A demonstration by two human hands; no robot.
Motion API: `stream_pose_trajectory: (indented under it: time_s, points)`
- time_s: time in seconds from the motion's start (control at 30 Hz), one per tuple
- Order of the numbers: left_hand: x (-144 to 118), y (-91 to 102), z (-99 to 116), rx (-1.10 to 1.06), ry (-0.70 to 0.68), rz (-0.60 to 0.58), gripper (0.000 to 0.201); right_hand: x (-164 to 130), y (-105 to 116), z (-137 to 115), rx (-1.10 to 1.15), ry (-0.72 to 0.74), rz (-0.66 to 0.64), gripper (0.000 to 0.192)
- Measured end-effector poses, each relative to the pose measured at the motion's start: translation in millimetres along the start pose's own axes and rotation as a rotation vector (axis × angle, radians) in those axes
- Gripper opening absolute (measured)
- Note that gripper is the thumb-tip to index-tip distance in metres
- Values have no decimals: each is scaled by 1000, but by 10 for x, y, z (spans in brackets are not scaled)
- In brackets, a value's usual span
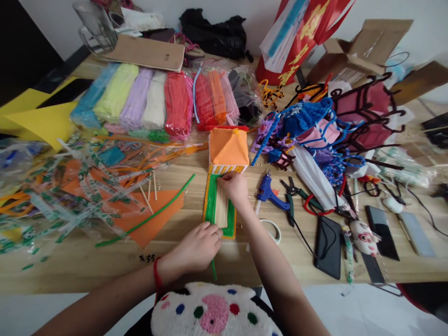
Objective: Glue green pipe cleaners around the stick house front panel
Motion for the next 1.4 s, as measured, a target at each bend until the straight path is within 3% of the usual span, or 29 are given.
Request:
stream_pose_trajectory:
  time_s: [0.3, 0.6, 0.77, 0.93, 1.2, 1.4]
  points:
    - [-87, -103, 13, 38, -34, 57, 12, -5, -21, 18, 12, 14, 31, 12]
    - [-60, -37, -15, 61, -30, 39, 5, -94, -65, 127, 128, 227, 122, 12]
    - [-67, -30, -28, 65, -10, 37, 4, -178, -33, 178, 229, 146, 116, 16]
    - [-90, -65, -24, 70, 3, 51, 5, -227, -50, 170, 151, 52, 69, 20]
    - [-114, -79, 1, 90, 5, 47, 5, -282, -79, 99, -74, 78, 109, 22]
    - [-112, -69, 3, 78, 25, 42, 5, -260, -74, 123, -81, 93, 85, 20]
Point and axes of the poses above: each hand's wrist, its own x-axis towards the middle knuckle, its own y-axis out of the back of the hand, z = x × y, the point moved 1 cm from there along x, towards the middle knuckle, and after that the axes turned 8 degrees about -y, right-handed, at the moved point
